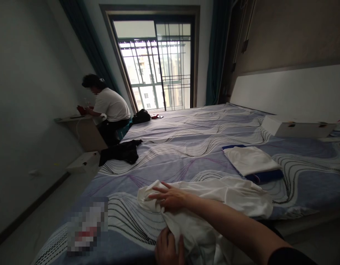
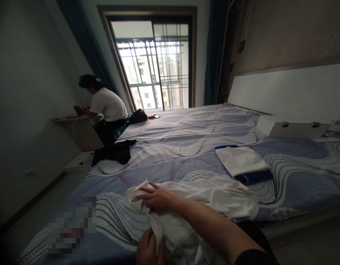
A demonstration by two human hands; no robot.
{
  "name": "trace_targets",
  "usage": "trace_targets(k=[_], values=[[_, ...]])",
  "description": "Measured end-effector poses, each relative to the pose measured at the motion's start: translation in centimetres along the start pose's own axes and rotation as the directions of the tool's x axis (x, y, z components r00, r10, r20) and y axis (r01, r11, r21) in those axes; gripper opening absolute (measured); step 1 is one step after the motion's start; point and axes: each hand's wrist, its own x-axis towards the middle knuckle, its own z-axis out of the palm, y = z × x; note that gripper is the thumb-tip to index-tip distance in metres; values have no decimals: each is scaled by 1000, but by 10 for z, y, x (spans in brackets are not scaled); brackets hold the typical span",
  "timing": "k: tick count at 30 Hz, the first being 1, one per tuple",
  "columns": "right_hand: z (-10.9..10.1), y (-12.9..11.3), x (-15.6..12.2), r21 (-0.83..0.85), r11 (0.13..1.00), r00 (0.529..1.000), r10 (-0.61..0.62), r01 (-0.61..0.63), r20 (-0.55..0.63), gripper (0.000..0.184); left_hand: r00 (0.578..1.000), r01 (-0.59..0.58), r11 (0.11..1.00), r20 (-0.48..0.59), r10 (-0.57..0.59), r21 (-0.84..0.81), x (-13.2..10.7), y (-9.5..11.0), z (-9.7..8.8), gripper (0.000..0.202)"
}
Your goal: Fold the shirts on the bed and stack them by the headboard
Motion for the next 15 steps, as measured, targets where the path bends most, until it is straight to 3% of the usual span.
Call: trace_targets(k=[2,4,6,7,9,11,13,15], values=[[-3,16,-9,-53,998,997,24,-28,-68,21,980,198,953,78,-185,-228,29,9,-19,37],[-13,27,-27,-95,989,984,99,-114,-147,22,920,391,819,153,-361,-420,56,15,-42,40],[-27,26,-48,-117,984,973,107,-132,-205,21,871,484,696,218,-440,-531,80,18,-66,42],[-35,21,-59,-116,990,977,58,-83,-206,22,867,495,678,258,-426,-544,91,19,-79,42],[-48,2,-78,-66,993,987,-109,101,-120,24,888,446,748,349,-300,-491,113,21,-105,41],[-61,-22,-94,45,980,978,-197,194,69,19,861,309,886,498,-105,-346,134,25,-129,37],[-76,-41,-109,100,995,958,-51,23,283,24,761,141,974,649,8,-177,156,31,-147,31],[-94,-50,-122,33,957,873,247,-287,420,38,654,13,999,756,25,-44,175,38,-158,26]])
